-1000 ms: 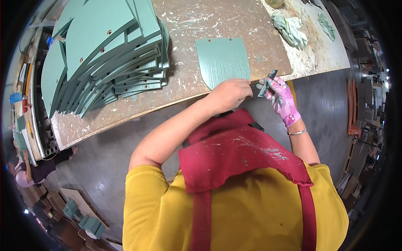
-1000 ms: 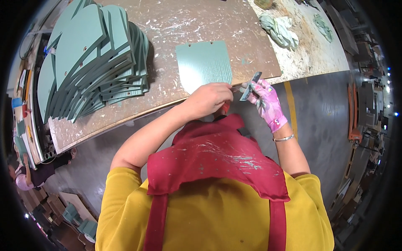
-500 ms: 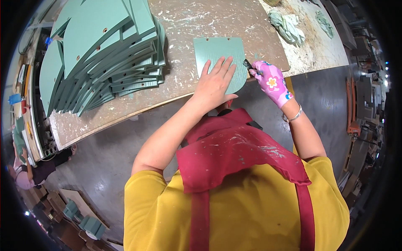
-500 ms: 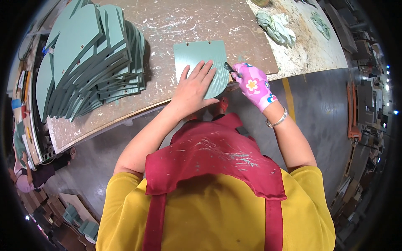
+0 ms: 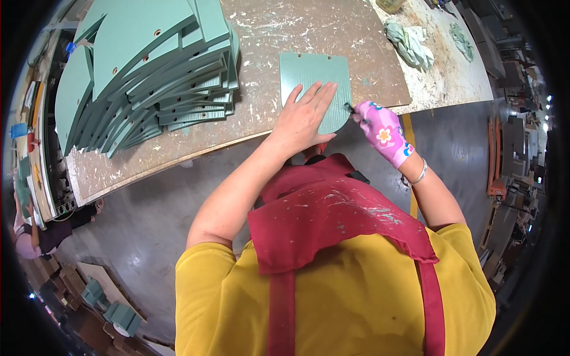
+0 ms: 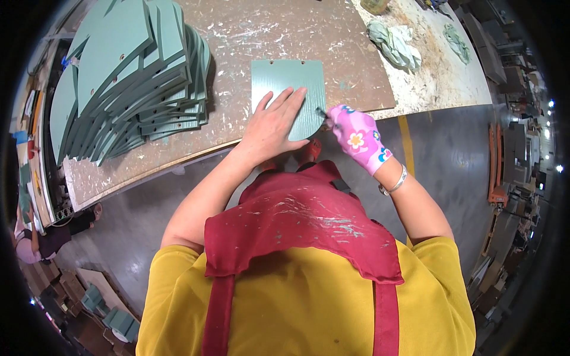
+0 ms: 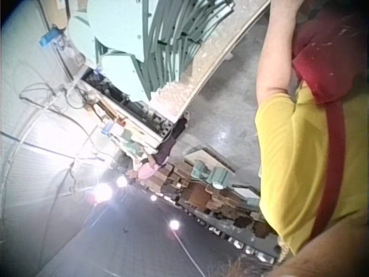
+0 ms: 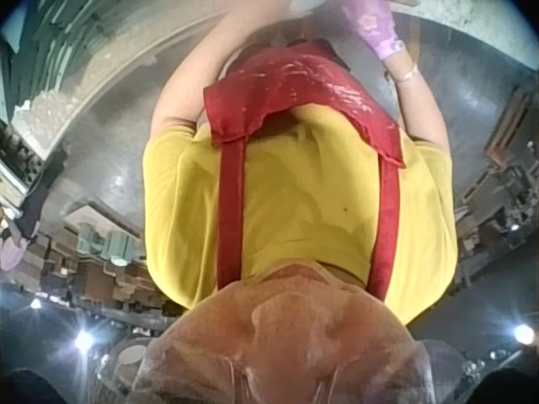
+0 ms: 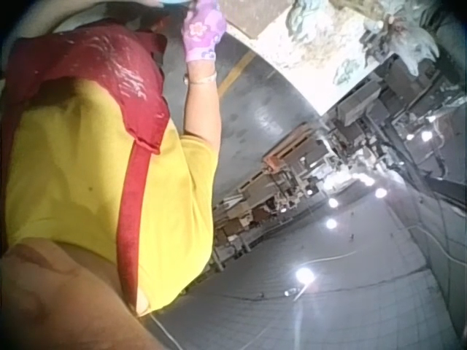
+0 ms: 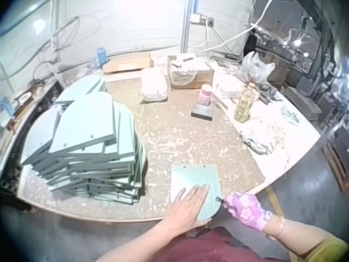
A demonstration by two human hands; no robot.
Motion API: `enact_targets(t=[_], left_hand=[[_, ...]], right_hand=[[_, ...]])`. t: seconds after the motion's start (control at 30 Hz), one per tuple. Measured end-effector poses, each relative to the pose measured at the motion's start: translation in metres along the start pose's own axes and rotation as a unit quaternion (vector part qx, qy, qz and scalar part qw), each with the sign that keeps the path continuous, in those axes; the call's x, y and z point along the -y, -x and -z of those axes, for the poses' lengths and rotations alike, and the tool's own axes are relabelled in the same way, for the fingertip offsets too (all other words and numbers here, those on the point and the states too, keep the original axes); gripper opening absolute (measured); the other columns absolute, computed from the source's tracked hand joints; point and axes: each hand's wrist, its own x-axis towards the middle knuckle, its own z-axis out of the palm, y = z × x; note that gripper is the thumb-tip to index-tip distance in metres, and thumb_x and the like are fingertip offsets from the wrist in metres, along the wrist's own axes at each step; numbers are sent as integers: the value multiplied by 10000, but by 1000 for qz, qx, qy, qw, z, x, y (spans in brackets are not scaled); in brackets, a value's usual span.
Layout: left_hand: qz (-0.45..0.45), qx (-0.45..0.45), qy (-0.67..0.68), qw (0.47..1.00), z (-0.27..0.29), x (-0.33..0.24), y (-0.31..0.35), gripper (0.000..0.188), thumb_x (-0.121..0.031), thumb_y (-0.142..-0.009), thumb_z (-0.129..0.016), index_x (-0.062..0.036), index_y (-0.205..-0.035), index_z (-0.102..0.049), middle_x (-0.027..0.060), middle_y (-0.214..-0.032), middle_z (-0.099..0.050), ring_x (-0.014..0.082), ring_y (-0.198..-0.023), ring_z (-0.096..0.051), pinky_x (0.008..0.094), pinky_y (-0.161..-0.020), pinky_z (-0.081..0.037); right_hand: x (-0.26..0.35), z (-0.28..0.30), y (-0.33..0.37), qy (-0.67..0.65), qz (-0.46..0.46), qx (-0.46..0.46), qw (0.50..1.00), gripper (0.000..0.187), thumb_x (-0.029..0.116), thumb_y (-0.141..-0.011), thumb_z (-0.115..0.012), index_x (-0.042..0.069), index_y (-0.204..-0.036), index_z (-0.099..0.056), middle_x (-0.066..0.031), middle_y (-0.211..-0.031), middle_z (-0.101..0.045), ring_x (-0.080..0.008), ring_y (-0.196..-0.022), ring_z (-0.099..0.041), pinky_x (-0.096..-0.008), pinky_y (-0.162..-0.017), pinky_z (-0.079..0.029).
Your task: The person uses a small hand scraper to refine the edges and surfaces of several green-painted wooden panels, then wipes a panel with a cloth and applies a liquid from a bottle.
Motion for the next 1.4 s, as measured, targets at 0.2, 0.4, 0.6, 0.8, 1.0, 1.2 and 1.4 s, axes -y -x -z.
enact_targets(t=[0.2,0.4,0.6,0.8,1.0,1.2,1.4], left_hand=[[-2,2,-3,1000,2,0,-2,976,-372,-638,-761,-39,-1410,-264,128,-1387,-414,275,-1292,-390,463,-1063,-280],[-3,-4,6,1000,2,1,-3,961,-371,-635,-762,-31,-1398,-287,130,-1387,-414,277,-1288,-394,464,-1061,-281],[17,4,3,1000,-6,-6,-2,945,-370,-648,-756,-20,-1392,-290,124,-1390,-407,276,-1301,-369,471,-1061,-277],[124,-44,95,987,-9,-23,-15,836,-308,-719,-717,3,-1378,-306,191,-1383,-391,339,-1300,-348,484,-1062,-263],[86,-70,-72,991,11,27,-38,651,-325,-803,-639,-82,-1356,-395,190,-1416,-347,385,-1285,-343,523,-1061,-231],[142,-6,-63,988,23,28,-46,657,-376,-780,-676,-66,-1312,-446,177,-1168,-525,320,-1094,-505,459,-941,-367],[310,138,537,772,51,27,-26,568,-314,-859,-641,-5,-1291,-438,75,-976,-626,151,-859,-586,286,-726,-478]], right_hand=[[-14,7,-21,18,-19,-65,998,110,33,-767,-601,52,-872,-573,-137,-785,-593,-340,-757,-608,-414,-631,-469],[-2,-2,-11,82,40,-53,994,44,61,-781,-547,79,-821,-553,-130,-760,-582,-320,-714,-607,-414,-612,-480],[7,7,18,-302,-191,26,934,94,115,-845,-607,38,-831,-553,-31,-736,-561,-141,-622,-552,-286,-566,-449],[-6,-27,27,-690,-314,2,652,56,95,-896,-565,46,-893,-539,-34,-844,-597,-113,-710,-571,-226,-565,-437],[-2,-49,25,-783,-247,36,570,31,48,-900,-559,69,-911,-538,-40,-910,-610,-107,-786,-585,-238,-639,-491],[-7,-25,23,-634,-201,-127,736,114,74,-821,-635,32,-916,-587,-13,-859,-608,-114,-785,-570,-254,-736,-461],[-22,67,25,-465,-148,41,872,179,184,-808,-648,18,-781,-590,20,-771,-512,-82,-759,-470,-251,-697,-396]])
